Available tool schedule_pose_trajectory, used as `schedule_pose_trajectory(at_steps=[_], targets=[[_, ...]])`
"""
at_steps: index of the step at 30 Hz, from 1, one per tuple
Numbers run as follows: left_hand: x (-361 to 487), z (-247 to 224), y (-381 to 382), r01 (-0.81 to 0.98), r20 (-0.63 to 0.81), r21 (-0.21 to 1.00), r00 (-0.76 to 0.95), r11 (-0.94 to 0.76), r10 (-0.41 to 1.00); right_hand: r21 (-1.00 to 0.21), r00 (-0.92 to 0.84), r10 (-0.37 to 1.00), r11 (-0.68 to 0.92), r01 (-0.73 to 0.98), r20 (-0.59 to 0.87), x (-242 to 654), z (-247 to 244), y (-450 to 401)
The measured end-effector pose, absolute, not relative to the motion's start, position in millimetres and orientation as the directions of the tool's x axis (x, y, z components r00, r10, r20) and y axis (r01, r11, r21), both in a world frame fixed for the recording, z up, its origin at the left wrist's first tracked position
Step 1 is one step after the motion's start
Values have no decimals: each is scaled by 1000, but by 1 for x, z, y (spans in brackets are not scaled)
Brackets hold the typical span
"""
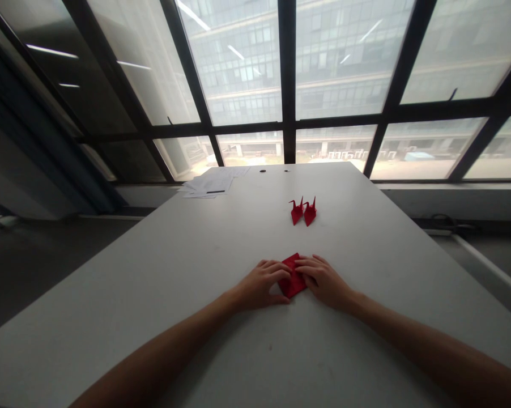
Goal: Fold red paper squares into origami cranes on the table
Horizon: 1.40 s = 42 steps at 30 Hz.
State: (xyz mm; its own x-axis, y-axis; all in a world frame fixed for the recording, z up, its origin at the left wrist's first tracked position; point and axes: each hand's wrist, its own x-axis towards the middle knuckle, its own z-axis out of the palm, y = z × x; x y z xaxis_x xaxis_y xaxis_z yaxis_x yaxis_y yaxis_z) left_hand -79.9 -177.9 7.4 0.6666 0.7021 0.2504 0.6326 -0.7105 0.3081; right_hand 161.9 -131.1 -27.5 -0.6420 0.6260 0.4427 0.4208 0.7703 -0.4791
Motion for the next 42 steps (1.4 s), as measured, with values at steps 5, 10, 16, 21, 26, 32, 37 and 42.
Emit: schedule_pose_trajectory(at_steps=[5,10,16,21,26,32,37,42], targets=[[-80,8,-179,632,254,274,679,-725,689,-474,-645,577,807,353,502,161,-19,-136],[-81,8,-178,641,258,266,673,-720,693,-442,-709,538,828,344,456,162,-10,-142],[-83,-1,-174,689,278,285,606,-667,745,-424,-668,586,805,415,460,162,-15,-137],[-82,-5,-171,684,318,370,542,-628,778,-449,-612,636,769,455,470,162,-21,-133],[-82,-1,-175,679,353,299,573,-670,739,-420,-642,619,783,458,454,161,-20,-135],[-77,9,-183,669,290,126,682,-733,672,-398,-638,624,780,482,451,160,-19,-136],[-73,13,-188,631,252,75,737,-772,627,-385,-639,623,782,490,451,160,-21,-135],[-74,14,-187,595,175,132,773,-793,610,-405,-632,639,768,496,439,160,-23,-135]])
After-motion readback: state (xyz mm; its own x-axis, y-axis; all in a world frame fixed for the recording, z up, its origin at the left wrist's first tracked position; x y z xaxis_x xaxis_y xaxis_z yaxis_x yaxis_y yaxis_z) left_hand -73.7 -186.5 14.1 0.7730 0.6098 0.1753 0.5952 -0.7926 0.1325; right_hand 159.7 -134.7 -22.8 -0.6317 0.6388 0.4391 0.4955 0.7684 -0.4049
